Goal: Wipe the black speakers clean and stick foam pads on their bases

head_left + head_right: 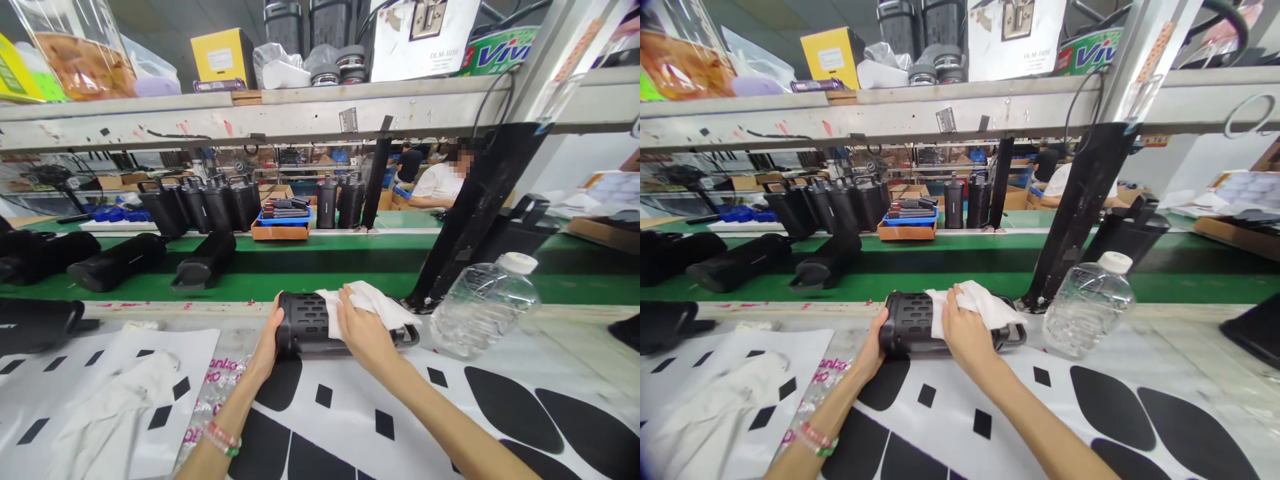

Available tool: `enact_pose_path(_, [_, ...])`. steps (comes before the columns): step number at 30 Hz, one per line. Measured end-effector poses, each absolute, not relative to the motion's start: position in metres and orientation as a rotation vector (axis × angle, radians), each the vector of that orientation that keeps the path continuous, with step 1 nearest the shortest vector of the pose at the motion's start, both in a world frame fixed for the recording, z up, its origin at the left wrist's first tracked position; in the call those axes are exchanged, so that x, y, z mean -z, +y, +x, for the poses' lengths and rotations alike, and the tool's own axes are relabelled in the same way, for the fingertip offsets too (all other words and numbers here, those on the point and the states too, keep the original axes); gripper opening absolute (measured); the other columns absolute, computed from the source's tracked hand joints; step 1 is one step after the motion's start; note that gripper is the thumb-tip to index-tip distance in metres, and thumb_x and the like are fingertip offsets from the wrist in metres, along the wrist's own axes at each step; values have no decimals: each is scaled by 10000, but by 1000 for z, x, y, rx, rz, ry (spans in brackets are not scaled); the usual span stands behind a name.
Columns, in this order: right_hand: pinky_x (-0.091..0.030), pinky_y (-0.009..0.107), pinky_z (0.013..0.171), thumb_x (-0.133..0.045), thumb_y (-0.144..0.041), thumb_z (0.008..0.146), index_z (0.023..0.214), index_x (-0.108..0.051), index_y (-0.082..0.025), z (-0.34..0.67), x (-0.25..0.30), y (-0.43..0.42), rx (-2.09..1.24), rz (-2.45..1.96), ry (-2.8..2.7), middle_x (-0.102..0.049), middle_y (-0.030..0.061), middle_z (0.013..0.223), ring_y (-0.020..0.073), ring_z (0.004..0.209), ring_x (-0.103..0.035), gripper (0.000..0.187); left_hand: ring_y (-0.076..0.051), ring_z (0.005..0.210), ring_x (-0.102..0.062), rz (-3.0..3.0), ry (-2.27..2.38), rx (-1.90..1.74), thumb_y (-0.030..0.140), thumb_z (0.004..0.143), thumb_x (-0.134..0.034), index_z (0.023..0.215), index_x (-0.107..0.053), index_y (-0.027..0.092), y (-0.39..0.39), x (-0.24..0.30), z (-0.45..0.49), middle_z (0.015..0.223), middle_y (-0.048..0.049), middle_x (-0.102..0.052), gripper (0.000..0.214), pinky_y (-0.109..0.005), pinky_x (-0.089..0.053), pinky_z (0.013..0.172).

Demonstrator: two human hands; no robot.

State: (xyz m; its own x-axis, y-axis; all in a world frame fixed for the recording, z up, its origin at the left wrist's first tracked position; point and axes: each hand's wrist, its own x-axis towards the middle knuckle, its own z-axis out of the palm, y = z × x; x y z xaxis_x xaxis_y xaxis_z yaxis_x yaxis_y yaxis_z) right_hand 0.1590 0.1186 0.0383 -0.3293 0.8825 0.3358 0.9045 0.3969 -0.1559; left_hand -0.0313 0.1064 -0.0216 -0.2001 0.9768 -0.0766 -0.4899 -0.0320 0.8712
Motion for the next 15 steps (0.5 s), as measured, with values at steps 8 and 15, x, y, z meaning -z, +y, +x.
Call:
enact_pose_path(8, [-525,354,801,-330,-326,992,1486,-403,-128,123,-44,113,-75,-1136,-2497,-716,153,1124,251,892,-701,537,-241,1412,-413,690,1033,-1492,429,867,-609,1246,-639,221,104,15,-30,1415,-41,-582,434,-358,-305,1184])
enact_pose_path(15, [-479,387,683,-414,-247,877,739,-666,-104,253,-43,162,-205,-1616,-1806,-638,156,625,273,642,-630,320,-236,1387,-451,663,1048,-1484,450,854,-642,1261,-629,279,103,13,-30,1409,-7,-588,442,-382,-323,1178])
